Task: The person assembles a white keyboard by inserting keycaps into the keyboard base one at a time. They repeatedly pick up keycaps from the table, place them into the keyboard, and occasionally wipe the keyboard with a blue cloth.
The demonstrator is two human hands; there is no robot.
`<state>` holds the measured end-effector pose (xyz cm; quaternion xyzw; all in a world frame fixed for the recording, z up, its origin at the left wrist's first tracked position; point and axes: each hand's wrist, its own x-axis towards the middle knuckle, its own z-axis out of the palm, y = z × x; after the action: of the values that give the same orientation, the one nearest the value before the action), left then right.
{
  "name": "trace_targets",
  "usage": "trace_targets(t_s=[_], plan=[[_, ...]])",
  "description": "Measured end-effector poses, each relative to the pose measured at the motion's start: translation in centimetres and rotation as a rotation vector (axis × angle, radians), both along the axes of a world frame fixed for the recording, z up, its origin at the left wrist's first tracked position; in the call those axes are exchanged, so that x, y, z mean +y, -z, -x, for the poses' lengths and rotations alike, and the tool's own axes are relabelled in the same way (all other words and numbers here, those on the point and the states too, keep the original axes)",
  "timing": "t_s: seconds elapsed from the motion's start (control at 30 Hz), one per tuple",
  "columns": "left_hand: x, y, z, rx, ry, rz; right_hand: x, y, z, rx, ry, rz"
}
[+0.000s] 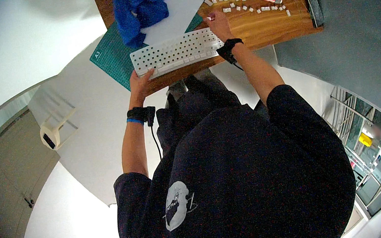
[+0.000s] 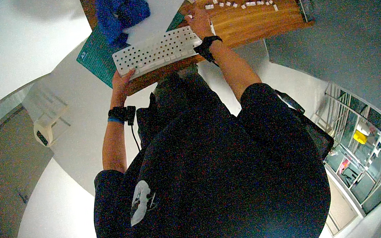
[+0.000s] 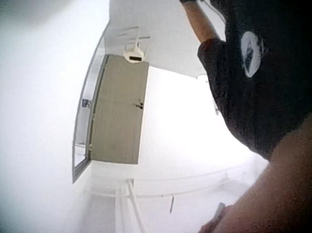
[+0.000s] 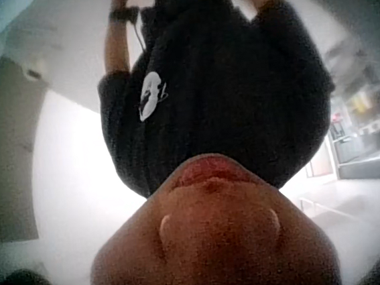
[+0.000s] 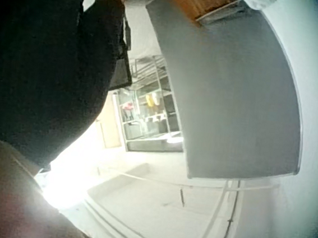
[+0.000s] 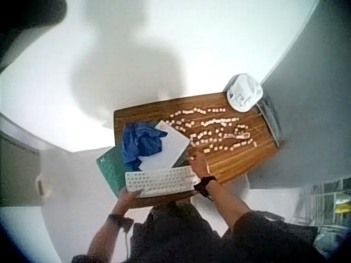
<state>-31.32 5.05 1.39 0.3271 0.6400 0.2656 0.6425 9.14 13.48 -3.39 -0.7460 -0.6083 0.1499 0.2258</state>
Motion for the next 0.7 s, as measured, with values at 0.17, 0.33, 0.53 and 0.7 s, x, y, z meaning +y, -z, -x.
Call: trace_targets(t_s=[0.17, 0.33, 0.53, 0.7], plan=[[-0.5, -2.7, -1.1, 0.174, -0.006, 0.065, 0.9, 1.1, -1.5, 0.042, -0.017, 0.013], [-0.8, -1.9, -1.1, 0.172, -0.038, 0.116, 2.5, 0.4, -2.4, 0.079, -0.087, 0.087], [-1.3, -0.9, -1.5, 0.163, -0.062, 0.069, 1.5, 0.3, -6.3, -0.020, -0.024, -0.070], [-1.0, -2.4, -2.9, 0.218, -0.101, 0.150, 1.1, 0.5, -8.4, -0.045, -0.097, 0.047]])
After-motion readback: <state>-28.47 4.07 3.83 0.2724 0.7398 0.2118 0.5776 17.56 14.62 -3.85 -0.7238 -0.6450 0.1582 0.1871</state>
